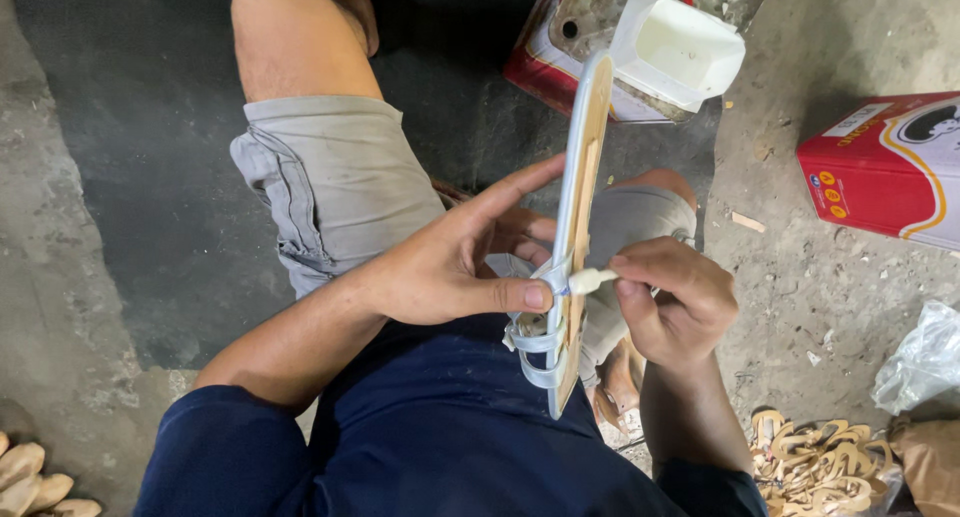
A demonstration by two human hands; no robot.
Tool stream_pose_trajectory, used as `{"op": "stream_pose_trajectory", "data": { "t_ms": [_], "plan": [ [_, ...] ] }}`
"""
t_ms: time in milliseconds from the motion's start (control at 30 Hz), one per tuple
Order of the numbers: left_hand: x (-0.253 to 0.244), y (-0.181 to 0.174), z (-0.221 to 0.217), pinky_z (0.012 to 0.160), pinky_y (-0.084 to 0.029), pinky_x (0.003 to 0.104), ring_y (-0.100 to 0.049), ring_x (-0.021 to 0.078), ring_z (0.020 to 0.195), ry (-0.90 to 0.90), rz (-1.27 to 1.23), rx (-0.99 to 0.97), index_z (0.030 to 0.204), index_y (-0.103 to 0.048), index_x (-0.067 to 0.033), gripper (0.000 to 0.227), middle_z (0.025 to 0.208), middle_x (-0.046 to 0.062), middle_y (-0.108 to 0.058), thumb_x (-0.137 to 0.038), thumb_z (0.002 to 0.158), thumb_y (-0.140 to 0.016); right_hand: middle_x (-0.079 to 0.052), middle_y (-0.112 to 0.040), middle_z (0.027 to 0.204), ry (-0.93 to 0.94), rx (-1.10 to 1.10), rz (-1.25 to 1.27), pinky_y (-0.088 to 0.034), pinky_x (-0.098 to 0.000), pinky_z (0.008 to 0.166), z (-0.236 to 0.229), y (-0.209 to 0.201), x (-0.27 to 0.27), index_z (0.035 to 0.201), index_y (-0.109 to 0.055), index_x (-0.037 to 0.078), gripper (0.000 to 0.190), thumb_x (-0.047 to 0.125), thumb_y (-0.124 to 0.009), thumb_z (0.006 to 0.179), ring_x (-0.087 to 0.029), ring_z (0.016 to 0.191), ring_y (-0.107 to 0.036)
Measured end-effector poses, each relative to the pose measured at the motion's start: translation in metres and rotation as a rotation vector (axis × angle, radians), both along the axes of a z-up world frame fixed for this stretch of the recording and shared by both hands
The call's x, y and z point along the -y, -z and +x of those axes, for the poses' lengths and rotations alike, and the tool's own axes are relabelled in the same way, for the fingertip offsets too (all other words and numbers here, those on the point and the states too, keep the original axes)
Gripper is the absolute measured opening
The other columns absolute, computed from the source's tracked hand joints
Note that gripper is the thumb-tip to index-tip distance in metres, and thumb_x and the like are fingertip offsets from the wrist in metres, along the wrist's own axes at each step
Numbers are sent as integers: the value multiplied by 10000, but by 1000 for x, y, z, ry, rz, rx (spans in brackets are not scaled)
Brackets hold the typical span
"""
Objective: The person sits on the floor and applies glue to the straps of multiple flip-flops using a toothbrush. They dip the toothbrush into a container of glue and spread it along the strap edges, then place each finished slipper on a nearby rack.
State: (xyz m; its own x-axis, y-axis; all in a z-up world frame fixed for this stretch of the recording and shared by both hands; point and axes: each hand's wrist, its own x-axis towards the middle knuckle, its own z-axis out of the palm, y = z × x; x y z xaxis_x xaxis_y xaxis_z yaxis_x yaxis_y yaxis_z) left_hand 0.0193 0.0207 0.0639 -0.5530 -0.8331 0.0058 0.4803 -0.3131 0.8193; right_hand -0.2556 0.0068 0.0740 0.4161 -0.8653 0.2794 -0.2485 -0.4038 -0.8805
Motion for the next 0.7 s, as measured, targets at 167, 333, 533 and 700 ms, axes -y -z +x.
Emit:
{"op": "stream_pose_trajectory", "data": {
  "t_ms": [167,333,533,700],
  "plan": [
    [2,1,0,1120,-555,407,-658,198,1180,20,49,-36,1716,-56,-106,1038,1378,156,-656,-178,978,-783,-165,-705,1031,77,44,6,-551,-293,745,8,4,-5,1101,-675,-11,126,-48,-672,981,-211,852,-704],
    [4,4,1,1155,-554,414,-665,203,1218,13,61,-81,1727,-50,-115,1018,1412,173,-640,-156,1010,-772,-185,-693,998,-41,77,36,-558,-260,687,8,7,-4,1072,-685,1,127,-18,-698,947,-194,852,-707],
    [4,4,2,1118,-575,403,-680,196,1173,24,74,-49,1712,-48,-118,1027,1391,170,-641,-150,989,-775,-186,-703,975,-96,126,32,-549,-229,631,-1,11,1,1044,-695,28,125,27,-711,920,-177,803,-705],
    [3,11,2,1168,-555,413,-671,184,1161,6,17,-57,1734,-71,-120,1000,1367,189,-643,-126,1025,-777,-170,-708,971,-166,117,79,-537,-232,614,-12,12,1,1045,-697,28,117,38,-705,928,-174,756,-698]
  ]
}}
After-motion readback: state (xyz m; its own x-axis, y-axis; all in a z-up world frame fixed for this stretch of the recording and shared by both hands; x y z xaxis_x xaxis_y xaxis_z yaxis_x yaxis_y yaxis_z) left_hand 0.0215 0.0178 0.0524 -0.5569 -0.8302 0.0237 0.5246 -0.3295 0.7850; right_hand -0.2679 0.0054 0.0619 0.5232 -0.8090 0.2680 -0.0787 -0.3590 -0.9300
